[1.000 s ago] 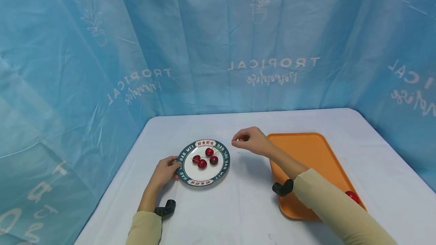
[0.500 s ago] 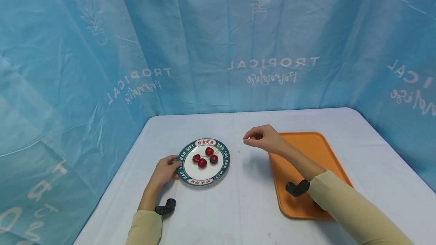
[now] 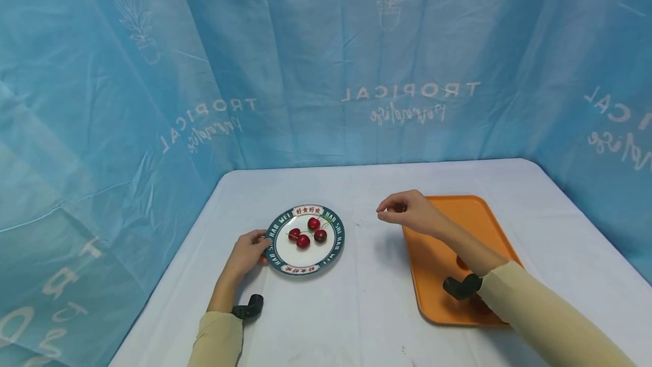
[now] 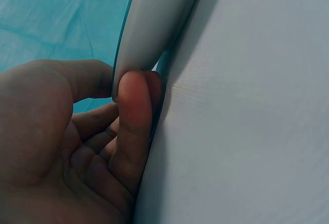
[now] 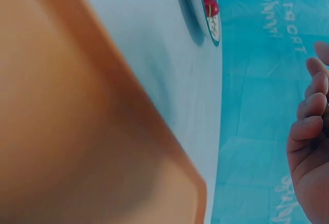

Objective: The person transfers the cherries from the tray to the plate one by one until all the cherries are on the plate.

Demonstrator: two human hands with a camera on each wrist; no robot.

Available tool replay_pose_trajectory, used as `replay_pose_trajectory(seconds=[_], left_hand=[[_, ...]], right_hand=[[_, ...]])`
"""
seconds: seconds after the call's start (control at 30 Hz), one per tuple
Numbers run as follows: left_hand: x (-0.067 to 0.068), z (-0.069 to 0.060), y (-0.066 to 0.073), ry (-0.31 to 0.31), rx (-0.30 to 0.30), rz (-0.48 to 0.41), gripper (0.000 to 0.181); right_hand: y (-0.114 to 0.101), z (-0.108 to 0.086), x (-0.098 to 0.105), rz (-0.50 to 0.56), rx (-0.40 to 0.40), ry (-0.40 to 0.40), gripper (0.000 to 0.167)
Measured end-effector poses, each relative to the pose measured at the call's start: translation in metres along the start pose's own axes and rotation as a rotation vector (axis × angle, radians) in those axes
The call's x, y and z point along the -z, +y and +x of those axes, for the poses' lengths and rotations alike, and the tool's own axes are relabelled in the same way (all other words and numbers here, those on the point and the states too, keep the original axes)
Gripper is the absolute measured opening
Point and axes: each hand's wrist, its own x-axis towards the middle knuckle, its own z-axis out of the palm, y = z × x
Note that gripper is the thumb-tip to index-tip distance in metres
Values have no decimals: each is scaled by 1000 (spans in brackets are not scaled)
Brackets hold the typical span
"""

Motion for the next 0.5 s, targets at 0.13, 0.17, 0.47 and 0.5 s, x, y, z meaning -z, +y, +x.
replay_pose_trajectory(seconds=[0.13,0.17,0.47,0.5], left_hand=[[1,-1,2,4,-2,4,45],[2,-2,2,0,0,6,45],[1,-5,3,8,-2,4,45],[1,-4,4,10,-2,4,45]], right_hand=[[5,-10,6,7,-42,-5,14],[6,-13,7,7,-54,-12,15],[21,-30,18,2,-67,-16,16],[22,-31,21,8,-70,-18,17]])
